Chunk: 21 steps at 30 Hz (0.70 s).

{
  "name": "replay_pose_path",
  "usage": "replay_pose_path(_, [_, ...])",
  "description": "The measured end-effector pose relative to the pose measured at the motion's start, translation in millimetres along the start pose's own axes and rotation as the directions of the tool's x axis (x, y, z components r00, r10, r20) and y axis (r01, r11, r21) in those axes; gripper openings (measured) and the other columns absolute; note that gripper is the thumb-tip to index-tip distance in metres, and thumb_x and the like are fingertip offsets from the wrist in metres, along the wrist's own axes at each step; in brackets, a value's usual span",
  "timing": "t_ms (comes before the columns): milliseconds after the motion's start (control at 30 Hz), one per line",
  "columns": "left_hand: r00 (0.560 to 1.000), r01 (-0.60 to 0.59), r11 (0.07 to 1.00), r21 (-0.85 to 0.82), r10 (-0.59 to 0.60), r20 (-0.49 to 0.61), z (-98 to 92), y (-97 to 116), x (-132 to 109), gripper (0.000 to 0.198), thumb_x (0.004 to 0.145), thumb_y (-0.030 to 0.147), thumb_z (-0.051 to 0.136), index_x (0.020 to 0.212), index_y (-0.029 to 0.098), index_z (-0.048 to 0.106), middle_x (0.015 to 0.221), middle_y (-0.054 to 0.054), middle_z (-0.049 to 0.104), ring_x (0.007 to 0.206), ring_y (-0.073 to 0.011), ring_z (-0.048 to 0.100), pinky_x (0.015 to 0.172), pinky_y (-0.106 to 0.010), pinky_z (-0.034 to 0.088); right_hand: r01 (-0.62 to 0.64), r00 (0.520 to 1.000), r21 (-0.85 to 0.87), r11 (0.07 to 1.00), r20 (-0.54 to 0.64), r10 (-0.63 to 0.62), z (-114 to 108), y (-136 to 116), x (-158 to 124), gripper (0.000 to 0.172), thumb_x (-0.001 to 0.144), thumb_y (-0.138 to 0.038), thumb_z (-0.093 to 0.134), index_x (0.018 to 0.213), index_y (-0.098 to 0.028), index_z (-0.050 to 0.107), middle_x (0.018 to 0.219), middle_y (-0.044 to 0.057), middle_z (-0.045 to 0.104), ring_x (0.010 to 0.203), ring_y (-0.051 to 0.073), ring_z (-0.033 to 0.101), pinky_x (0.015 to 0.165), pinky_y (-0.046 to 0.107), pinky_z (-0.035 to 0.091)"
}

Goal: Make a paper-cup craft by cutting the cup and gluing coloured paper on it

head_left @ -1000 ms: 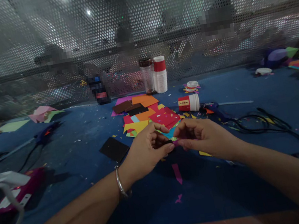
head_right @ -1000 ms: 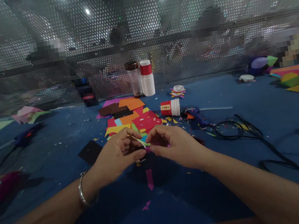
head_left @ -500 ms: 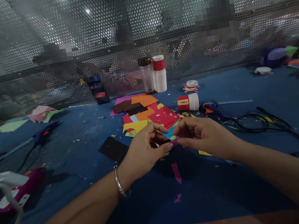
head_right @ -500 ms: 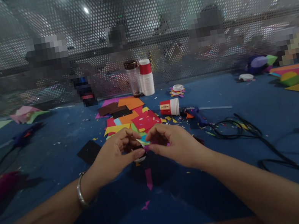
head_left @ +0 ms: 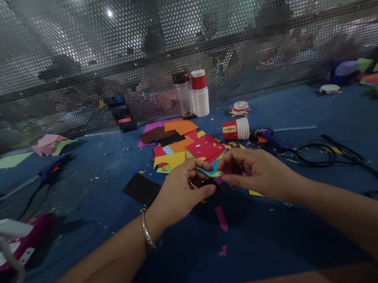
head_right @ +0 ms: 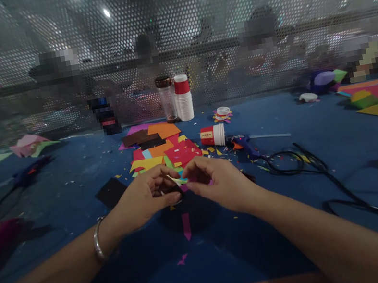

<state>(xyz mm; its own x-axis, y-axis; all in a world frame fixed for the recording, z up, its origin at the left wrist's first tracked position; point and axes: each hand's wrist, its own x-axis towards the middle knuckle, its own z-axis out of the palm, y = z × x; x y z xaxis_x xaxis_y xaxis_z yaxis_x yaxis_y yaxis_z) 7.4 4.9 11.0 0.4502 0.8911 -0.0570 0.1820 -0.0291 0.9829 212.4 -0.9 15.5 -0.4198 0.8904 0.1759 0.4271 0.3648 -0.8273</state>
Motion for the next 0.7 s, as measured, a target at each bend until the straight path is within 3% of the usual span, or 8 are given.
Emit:
replay_pose_path(200, [0.994,0.03,0.978,-0.204,-0.05,-0.094,-1.9,-0.9,4.7,0.025,0.071,0.012,0.073,0.094,0.014,0.063,0.075,0.001,0.066,0.064,-0.0097,0.063,0.06,-0.022,0.05,0.016,0.988,-0.275,0.961,-0.142,-0.057,-20.7,3.8,2.6,0.017,0.085,-0.033,0.058,0.093,-0.019,0.062,0.085,0.004,0.069,0.07,0.016,0.062,0.066,0.029,0.048])
replay_pose_path(333, [0.982,0.029,0.93,-0.366,-0.094,-0.161,-4.5,-1.8,8.6,0.022,0.07,0.013,0.075,0.087,0.013,0.061,0.072,0.002,0.066,0.058,-0.0091,0.064,0.058,-0.022,0.05,-0.205,0.942,-0.472,0.858,-0.332,0.042,-54.2,17.2,6.9,0.014,0.082,-0.032,0.059,0.088,-0.02,0.062,0.076,0.003,0.069,0.068,0.019,0.064,0.063,0.031,0.047])
replay_pose_path(400, [0.979,0.005,0.914,-0.407,-0.087,-0.184,-5.5,-2.4,9.3,0.023,0.069,0.013,0.077,0.086,0.014,0.061,0.071,0.002,0.066,0.06,-0.0104,0.067,0.058,-0.022,0.051,-0.356,0.91,-0.558,0.749,-0.388,0.143,-71.0,27.0,7.7,0.011,0.081,-0.032,0.06,0.084,-0.022,0.062,0.074,0.003,0.07,0.069,0.021,0.065,0.064,0.032,0.047])
replay_pose_path(533, [0.975,-0.04,0.892,-0.45,-0.065,-0.214,-5.9,-3.7,8.8,0.025,0.068,0.011,0.079,0.085,0.015,0.06,0.068,0.003,0.066,0.06,-0.011,0.068,0.058,-0.021,0.052,-0.429,0.884,-0.59,0.684,-0.429,0.185,-94.0,46.8,6.4,0.01,0.08,-0.026,0.059,0.07,-0.024,0.056,0.078,0.008,0.07,0.076,0.026,0.065,0.068,0.036,0.045])
replay_pose_path(700, [0.977,-0.047,0.857,-0.514,-0.068,-0.202,-5.4,-3.2,7.9,0.026,0.067,0.012,0.08,0.078,0.016,0.056,0.065,0.004,0.065,0.06,-0.0103,0.067,0.059,-0.02,0.052,-0.511,0.854,-0.571,0.642,-0.422,0.305,-104.6,60.2,10.2,0.021,0.071,-0.028,0.068,0.058,-0.026,0.051,0.065,0.006,0.066,0.069,0.027,0.064,0.064,0.036,0.045])
